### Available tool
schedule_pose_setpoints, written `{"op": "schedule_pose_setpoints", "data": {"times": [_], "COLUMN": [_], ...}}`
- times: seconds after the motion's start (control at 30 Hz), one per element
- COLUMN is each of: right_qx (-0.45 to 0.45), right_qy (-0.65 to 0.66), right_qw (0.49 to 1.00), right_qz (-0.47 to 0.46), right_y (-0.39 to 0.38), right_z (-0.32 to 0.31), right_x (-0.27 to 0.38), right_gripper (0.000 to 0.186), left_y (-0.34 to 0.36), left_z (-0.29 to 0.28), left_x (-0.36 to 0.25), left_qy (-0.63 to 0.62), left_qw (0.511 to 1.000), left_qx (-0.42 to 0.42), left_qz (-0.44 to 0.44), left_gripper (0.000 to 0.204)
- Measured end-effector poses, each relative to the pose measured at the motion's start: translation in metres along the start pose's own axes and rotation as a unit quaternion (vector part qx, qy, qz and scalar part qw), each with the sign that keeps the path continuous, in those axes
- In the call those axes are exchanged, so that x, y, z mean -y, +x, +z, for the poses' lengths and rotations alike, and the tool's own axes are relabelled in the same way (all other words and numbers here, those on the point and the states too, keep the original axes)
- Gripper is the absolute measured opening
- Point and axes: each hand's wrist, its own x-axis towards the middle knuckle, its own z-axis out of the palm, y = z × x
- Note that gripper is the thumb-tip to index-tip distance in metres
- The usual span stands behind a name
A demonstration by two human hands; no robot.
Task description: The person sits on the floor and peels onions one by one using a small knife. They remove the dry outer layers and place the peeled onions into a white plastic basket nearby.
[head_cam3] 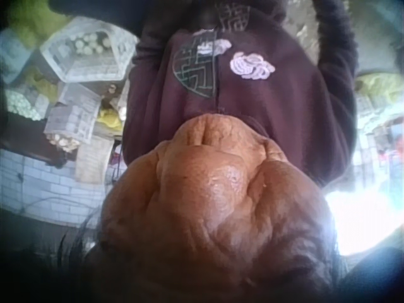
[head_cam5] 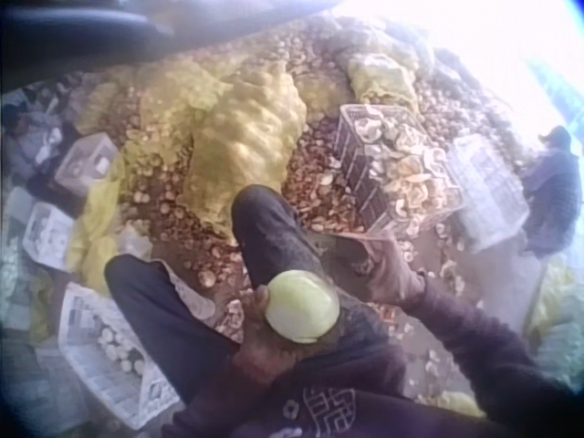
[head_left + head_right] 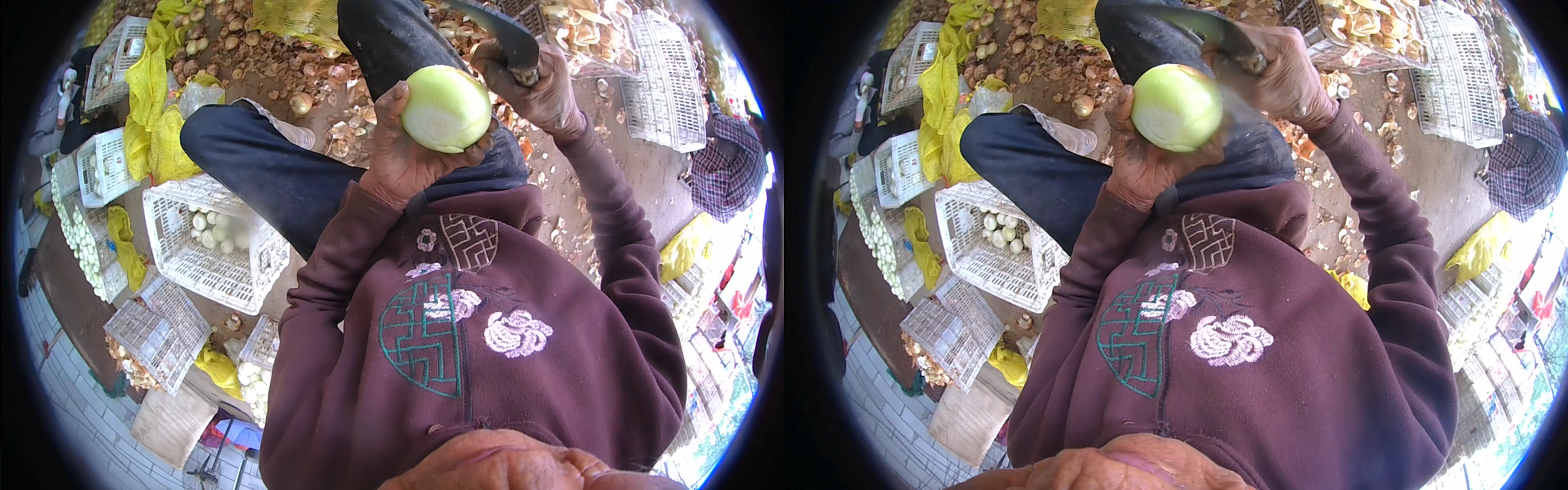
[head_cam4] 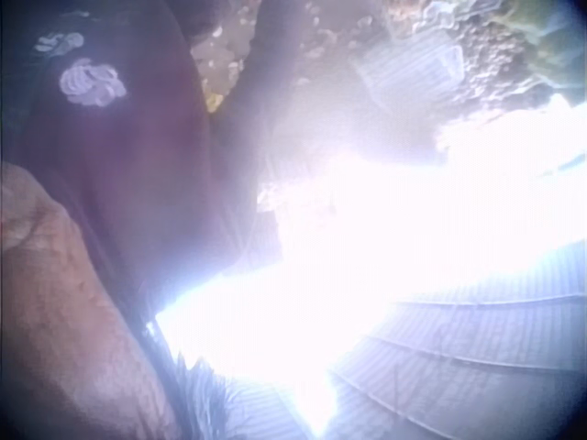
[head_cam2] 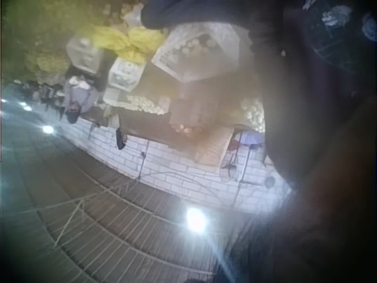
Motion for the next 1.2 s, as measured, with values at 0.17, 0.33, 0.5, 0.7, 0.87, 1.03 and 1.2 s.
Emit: {"op": "schedule_pose_setpoints", "data": {"times": [0.17,0.33,0.5,0.7,0.87,1.03,1.2], "right_qx": [-0.072,0.041,0.003,-0.013,-0.036,-0.031,-0.026], "right_qy": [0.115,-0.038,0.18,-0.124,-0.173,-0.207,-0.317], "right_qw": [0.953,0.965,0.935,0.956,0.982,0.978,0.948], "right_qz": [0.271,0.258,0.305,0.264,0.065,0.008,0.012], "right_y": [0.006,-0.026,-0.035,-0.048,-0.041,-0.035,-0.033], "right_z": [-0.009,-0.036,-0.054,-0.04,-0.009,0.007,0.01], "right_x": [-0.008,-0.052,-0.007,0.03,0.051,0.035,0.012], "right_gripper": [0.018,0.038,0.043,0.035,0.034,0.038,0.038], "left_y": [-0.004,-0.014,-0.012,-0.013,-0.008,-0.005,-0.003], "left_z": [0.006,0.023,0.032,0.039,0.041,0.041,0.031], "left_x": [-0.003,-0.012,-0.033,-0.035,-0.028,-0.022,-0.024], "left_qy": [0.047,0.509,0.803,0.837,0.815,0.806,0.791], "left_qw": [0.998,0.831,0.406,0.313,0.36,0.371,0.403], "left_qx": [0.033,-0.002,-0.042,-0.045,-0.069,-0.076,-0.108], "left_qz": [-0.011,0.225,0.434,0.447,0.449,0.454,0.447], "left_gripper": [0.078,0.066,0.087,0.08,0.079,0.076,0.071]}}
